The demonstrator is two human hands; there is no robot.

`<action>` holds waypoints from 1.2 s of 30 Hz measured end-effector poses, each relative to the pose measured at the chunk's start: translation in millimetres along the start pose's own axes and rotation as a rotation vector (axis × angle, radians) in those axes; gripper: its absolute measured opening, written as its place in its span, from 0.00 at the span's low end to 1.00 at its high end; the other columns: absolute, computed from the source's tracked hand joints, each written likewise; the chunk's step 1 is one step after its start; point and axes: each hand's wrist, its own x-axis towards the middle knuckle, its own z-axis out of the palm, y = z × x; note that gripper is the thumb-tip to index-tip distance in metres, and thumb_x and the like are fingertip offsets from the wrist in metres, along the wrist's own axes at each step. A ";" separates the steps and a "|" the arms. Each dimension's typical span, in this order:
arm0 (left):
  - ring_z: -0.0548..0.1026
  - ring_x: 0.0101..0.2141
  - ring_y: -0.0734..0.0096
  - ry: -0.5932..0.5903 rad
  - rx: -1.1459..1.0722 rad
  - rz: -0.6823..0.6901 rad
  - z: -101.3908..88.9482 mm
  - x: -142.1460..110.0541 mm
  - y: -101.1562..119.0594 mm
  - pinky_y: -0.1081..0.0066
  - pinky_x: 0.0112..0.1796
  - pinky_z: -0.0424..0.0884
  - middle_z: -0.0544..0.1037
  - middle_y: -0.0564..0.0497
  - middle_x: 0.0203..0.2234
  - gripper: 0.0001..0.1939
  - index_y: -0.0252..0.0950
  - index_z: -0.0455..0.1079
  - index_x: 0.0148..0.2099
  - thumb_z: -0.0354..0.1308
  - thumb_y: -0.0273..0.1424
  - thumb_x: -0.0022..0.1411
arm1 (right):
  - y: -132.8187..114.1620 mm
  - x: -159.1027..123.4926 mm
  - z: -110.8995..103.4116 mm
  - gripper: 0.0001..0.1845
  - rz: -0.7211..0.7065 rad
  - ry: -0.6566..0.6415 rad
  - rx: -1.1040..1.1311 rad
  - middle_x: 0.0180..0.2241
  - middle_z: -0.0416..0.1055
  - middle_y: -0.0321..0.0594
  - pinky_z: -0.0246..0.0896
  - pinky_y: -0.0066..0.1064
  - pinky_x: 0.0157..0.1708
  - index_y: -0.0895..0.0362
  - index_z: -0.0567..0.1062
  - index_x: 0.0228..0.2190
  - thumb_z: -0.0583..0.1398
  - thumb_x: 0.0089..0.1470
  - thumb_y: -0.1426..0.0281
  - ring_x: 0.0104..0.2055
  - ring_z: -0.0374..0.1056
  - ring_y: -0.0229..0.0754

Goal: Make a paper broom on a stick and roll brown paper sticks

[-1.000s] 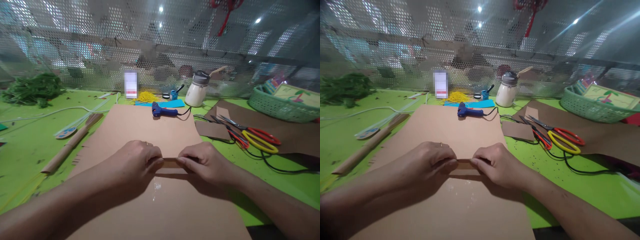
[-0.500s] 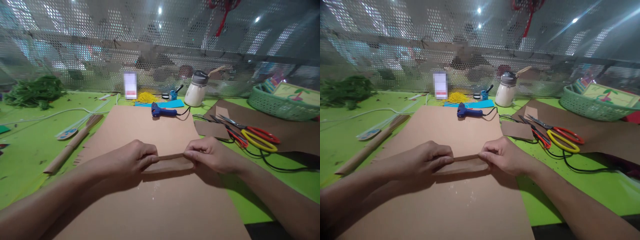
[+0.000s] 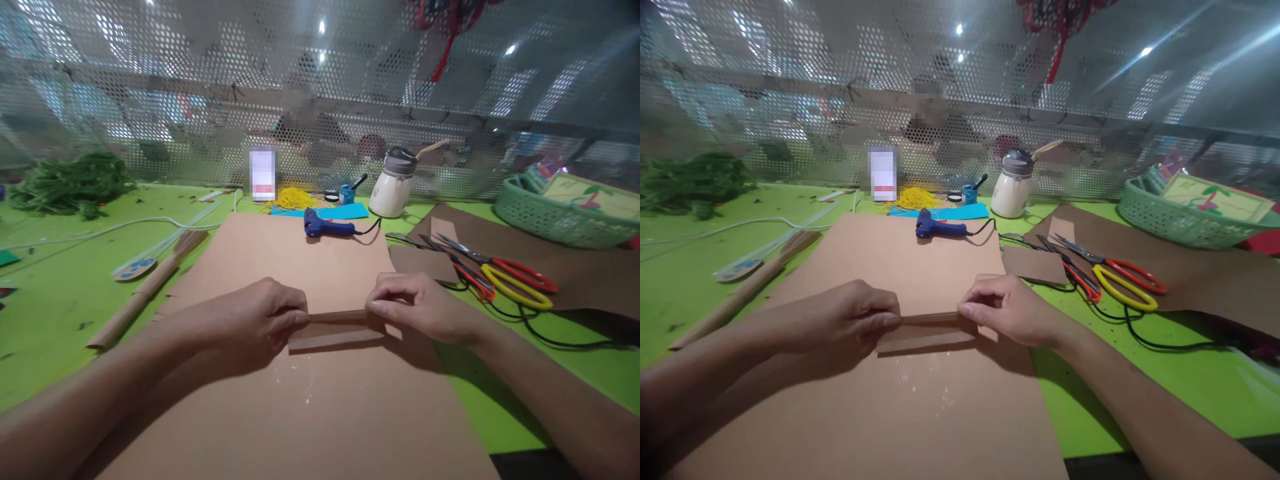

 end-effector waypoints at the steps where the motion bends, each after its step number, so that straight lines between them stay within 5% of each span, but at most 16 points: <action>1: 0.68 0.23 0.73 0.003 -0.004 0.010 0.6 -0.2 0.9 0.76 0.24 0.60 0.74 0.55 0.21 0.15 0.38 0.67 0.30 0.47 0.37 0.66 | -2.2 -0.6 1.9 0.09 -0.028 0.018 -0.013 0.30 0.72 0.39 0.61 0.28 0.33 0.59 0.78 0.30 0.61 0.56 0.67 0.32 0.67 0.38; 10: 0.67 0.25 0.73 0.058 -0.120 0.048 -0.9 1.8 5.4 0.75 0.27 0.61 0.71 0.56 0.22 0.14 0.36 0.66 0.29 0.48 0.36 0.64 | -0.8 -4.3 11.5 0.11 0.118 0.084 0.163 0.19 0.64 0.32 0.54 0.26 0.21 0.59 0.77 0.29 0.61 0.56 0.64 0.20 0.59 0.33; 15: 0.71 0.28 0.71 0.052 -0.214 0.070 -3.3 1.4 3.4 0.73 0.33 0.66 0.74 0.53 0.24 0.15 0.36 0.65 0.29 0.45 0.35 0.66 | 0.2 -4.5 3.5 0.18 0.010 0.228 0.280 0.22 0.61 0.30 0.55 0.25 0.25 0.56 0.72 0.51 0.59 0.59 0.66 0.25 0.59 0.34; 21: 0.73 0.30 0.70 0.081 -0.339 0.029 -6.8 2.1 3.6 0.71 0.37 0.67 0.77 0.52 0.25 0.15 0.36 0.67 0.30 0.47 0.36 0.67 | 5.7 -4.0 -2.3 0.14 -0.123 0.379 0.425 0.23 0.63 0.31 0.58 0.27 0.28 0.54 0.74 0.48 0.57 0.63 0.64 0.25 0.60 0.35; 23: 0.73 0.30 0.70 0.039 -0.478 0.081 1.2 3.4 4.3 0.70 0.37 0.66 0.76 0.51 0.25 0.14 0.35 0.68 0.32 0.49 0.37 0.66 | 6.8 -2.6 0.5 0.14 -0.106 0.298 0.503 0.27 0.67 0.34 0.60 0.27 0.32 0.53 0.73 0.49 0.56 0.63 0.65 0.29 0.64 0.35; 25: 0.71 0.29 0.70 -0.035 -0.692 0.135 15.5 4.4 6.1 0.70 0.35 0.66 0.74 0.52 0.25 0.12 0.34 0.69 0.34 0.54 0.38 0.64 | 2.7 -2.6 6.2 0.17 -0.088 0.071 0.512 0.36 0.70 0.38 0.63 0.29 0.37 0.52 0.73 0.51 0.59 0.61 0.65 0.37 0.67 0.38; 29: 0.68 0.28 0.71 -0.091 -1.159 0.117 44.8 5.0 11.6 0.68 0.35 0.65 0.69 0.54 0.23 0.13 0.35 0.67 0.29 0.61 0.39 0.59 | -16.8 -7.8 18.6 0.19 -0.251 -0.262 0.431 0.42 0.69 0.45 0.63 0.35 0.46 0.52 0.77 0.49 0.63 0.57 0.61 0.45 0.68 0.44; 33: 0.65 0.27 0.72 -0.236 -1.114 0.102 54.1 6.8 17.0 0.68 0.35 0.64 0.69 0.53 0.23 0.12 0.34 0.72 0.31 0.64 0.38 0.56 | -29.3 -13.5 24.6 0.17 -0.295 -0.204 0.391 0.37 0.68 0.43 0.65 0.35 0.43 0.53 0.82 0.40 0.61 0.57 0.55 0.40 0.68 0.42; 36: 0.65 0.27 0.74 -0.228 -1.200 0.138 57.6 9.9 21.3 0.70 0.35 0.63 0.69 0.52 0.24 0.11 0.33 0.73 0.32 0.64 0.37 0.57 | -29.3 -13.9 24.7 0.15 -0.285 -0.101 0.373 0.37 0.70 0.43 0.65 0.37 0.44 0.54 0.82 0.35 0.61 0.58 0.58 0.40 0.68 0.43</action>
